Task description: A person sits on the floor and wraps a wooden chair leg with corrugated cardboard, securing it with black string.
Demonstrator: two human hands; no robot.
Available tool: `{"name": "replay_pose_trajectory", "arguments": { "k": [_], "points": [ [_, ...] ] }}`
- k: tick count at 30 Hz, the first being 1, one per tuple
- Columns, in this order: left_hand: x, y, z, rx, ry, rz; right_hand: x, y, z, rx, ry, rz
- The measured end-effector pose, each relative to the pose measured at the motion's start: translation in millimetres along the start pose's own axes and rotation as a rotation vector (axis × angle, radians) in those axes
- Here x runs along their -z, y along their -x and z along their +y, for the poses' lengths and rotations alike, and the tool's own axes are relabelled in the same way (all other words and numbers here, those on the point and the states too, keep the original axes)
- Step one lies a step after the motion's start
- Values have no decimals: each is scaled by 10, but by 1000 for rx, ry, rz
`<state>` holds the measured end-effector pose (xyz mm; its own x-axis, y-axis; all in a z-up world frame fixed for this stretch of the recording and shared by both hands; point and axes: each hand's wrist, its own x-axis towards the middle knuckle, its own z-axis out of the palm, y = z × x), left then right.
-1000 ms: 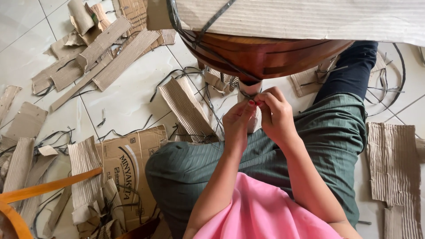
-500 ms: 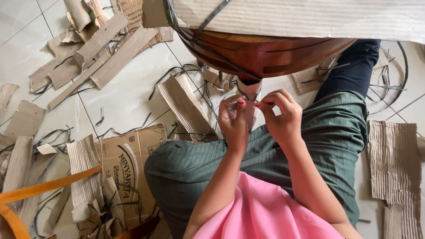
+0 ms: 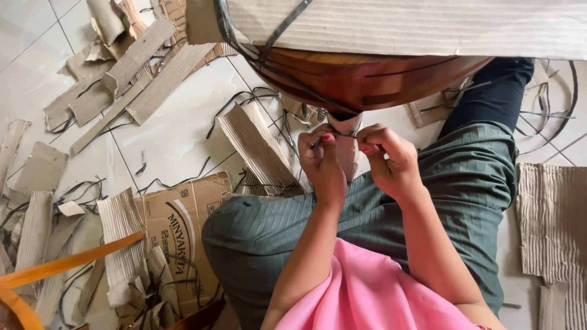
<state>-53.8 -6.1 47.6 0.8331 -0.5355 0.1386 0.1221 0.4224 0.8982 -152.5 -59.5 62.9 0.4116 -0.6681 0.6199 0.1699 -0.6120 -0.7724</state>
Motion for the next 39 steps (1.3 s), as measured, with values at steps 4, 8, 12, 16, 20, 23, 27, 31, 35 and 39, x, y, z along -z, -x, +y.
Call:
{"name": "replay_pose_trajectory", "arguments": {
  "k": [4,8,12,16,20,23,27,31,35,39],
  "points": [
    [117,-105,-290,2,-15,12,110,-75,245,192,109,9],
    [144,-165,-412,-27,82,25,119,-157,514,374,276,17],
    [193,-192,-582,-13,133,42,46,-145,675,486,302,91],
    [247,-178,-472,-44,98,10,-48,-120,628,465,223,149],
    [296,-71,-467,-67,-33,-17,-93,-85,639,433,155,185],
    [271,-62,-510,-169,-103,-21,-96,-57,617,422,137,189],
    [146,-103,-318,-353,-160,-72,-66,-83,506,382,131,179],
    [106,-117,-239,-427,-251,-95,-32,-88,480,385,139,165],
    [111,-115,-285,-505,-281,-92,-49,-88,423,356,124,178],
    [173,-135,-390,-467,-256,-33,-41,-80,416,336,114,177]
  ]
}}
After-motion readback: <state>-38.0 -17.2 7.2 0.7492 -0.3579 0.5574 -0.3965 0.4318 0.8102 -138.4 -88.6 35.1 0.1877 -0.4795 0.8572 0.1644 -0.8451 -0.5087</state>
